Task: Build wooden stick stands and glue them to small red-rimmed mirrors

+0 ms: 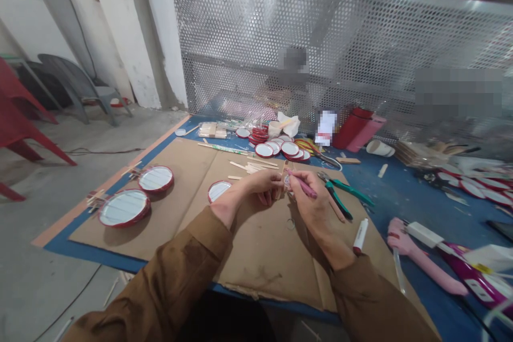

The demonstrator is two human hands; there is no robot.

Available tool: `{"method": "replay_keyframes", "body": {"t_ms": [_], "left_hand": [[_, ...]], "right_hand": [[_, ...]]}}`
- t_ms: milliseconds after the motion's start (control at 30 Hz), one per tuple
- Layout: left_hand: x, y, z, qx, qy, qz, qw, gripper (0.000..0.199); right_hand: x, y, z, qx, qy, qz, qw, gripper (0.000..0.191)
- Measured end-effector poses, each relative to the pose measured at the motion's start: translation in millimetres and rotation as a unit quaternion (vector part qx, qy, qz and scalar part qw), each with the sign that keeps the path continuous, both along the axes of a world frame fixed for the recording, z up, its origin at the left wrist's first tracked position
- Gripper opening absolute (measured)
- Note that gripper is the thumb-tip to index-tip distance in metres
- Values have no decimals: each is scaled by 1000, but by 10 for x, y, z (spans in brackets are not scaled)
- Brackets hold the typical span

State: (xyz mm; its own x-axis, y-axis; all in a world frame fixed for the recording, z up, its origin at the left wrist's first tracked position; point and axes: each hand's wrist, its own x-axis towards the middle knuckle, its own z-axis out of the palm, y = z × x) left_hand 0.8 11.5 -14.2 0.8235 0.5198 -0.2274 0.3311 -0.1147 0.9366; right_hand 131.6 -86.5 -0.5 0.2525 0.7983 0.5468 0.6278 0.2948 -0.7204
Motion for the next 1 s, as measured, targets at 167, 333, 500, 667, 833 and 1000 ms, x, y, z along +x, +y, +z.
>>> {"method": "replay_keyframes", "body": {"t_ms": [167, 333, 500, 667, 833, 1000], "left_hand": [[0, -14, 24, -6, -10, 4, 1000, 23], [-3, -41, 79, -13, 5, 11, 1000, 25], [-8, -34, 67, -11, 0, 3, 1000, 22], [-3, -12, 19, -6, -15, 0, 1000, 24], [-4, 13, -27, -6, -11, -2, 1000, 28], [-3, -31, 62, -8, -6, -3, 1000, 26]], "right_hand": [[-1, 2, 1, -1, 8, -4, 1000, 23], [3, 1, -17, -7, 10, -2, 1000, 24], [-5, -9, 14, -6, 10, 2, 1000, 24], [-2, -2, 9, -7, 8, -9, 1000, 23], [1, 4, -9, -8, 2, 12, 1000, 23], [-3, 2, 2, -5, 14, -6, 1000, 21]]}}
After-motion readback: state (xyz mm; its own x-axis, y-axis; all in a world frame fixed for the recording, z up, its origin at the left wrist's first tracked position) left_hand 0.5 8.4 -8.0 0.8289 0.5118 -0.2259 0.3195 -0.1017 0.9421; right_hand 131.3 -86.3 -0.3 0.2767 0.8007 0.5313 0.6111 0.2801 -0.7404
